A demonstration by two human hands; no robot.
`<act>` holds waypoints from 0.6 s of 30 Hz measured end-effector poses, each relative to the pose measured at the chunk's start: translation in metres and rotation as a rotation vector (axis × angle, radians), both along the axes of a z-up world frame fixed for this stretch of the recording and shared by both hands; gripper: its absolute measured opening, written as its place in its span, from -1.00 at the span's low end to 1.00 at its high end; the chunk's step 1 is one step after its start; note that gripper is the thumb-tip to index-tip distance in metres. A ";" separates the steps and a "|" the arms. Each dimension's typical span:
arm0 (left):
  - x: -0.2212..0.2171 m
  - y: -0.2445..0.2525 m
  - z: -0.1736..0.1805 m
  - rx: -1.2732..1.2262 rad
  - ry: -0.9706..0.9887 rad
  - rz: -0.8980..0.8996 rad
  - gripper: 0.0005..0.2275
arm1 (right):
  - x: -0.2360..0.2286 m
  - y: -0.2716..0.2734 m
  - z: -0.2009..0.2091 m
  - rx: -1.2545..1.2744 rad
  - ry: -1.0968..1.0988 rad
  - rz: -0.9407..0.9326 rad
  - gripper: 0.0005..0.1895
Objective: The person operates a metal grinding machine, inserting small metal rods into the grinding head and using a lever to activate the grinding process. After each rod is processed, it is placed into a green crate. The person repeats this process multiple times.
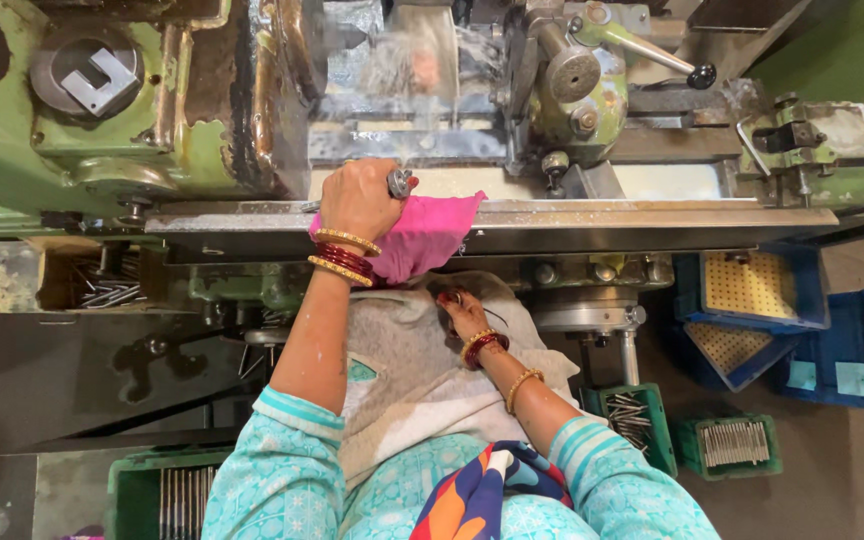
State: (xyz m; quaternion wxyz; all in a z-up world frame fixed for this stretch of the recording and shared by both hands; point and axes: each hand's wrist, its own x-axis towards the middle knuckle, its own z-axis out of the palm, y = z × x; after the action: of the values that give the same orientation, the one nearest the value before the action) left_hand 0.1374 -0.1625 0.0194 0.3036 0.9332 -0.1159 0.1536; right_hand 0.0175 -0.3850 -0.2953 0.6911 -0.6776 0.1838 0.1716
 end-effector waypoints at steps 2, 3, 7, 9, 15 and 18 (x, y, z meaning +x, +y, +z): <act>0.003 0.000 0.001 0.028 -0.001 0.015 -0.77 | 0.004 0.002 0.007 0.091 0.001 0.005 -0.86; 0.003 0.000 0.002 0.042 0.000 0.023 -0.77 | 0.005 0.002 0.010 0.136 0.004 0.008 -0.86; 0.002 0.000 -0.002 -0.007 -0.030 0.001 -0.82 | 0.001 0.000 0.011 0.067 0.028 -0.012 -0.85; 0.002 0.001 -0.003 -0.023 -0.010 0.005 -0.79 | 0.000 0.003 0.007 0.012 0.048 -0.027 -0.87; 0.003 -0.001 0.002 0.002 0.005 0.021 -0.79 | 0.006 -0.001 -0.009 -0.018 -0.099 0.050 -0.84; 0.002 -0.001 0.000 -0.004 0.041 0.035 -0.77 | 0.004 -0.002 -0.018 -0.017 -0.071 0.021 -0.86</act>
State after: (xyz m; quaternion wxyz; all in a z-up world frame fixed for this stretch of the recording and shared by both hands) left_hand 0.1392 -0.1634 0.0199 0.3050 0.9374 -0.0932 0.1397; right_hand 0.0212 -0.3869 -0.3130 0.6896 -0.6910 0.1535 0.1530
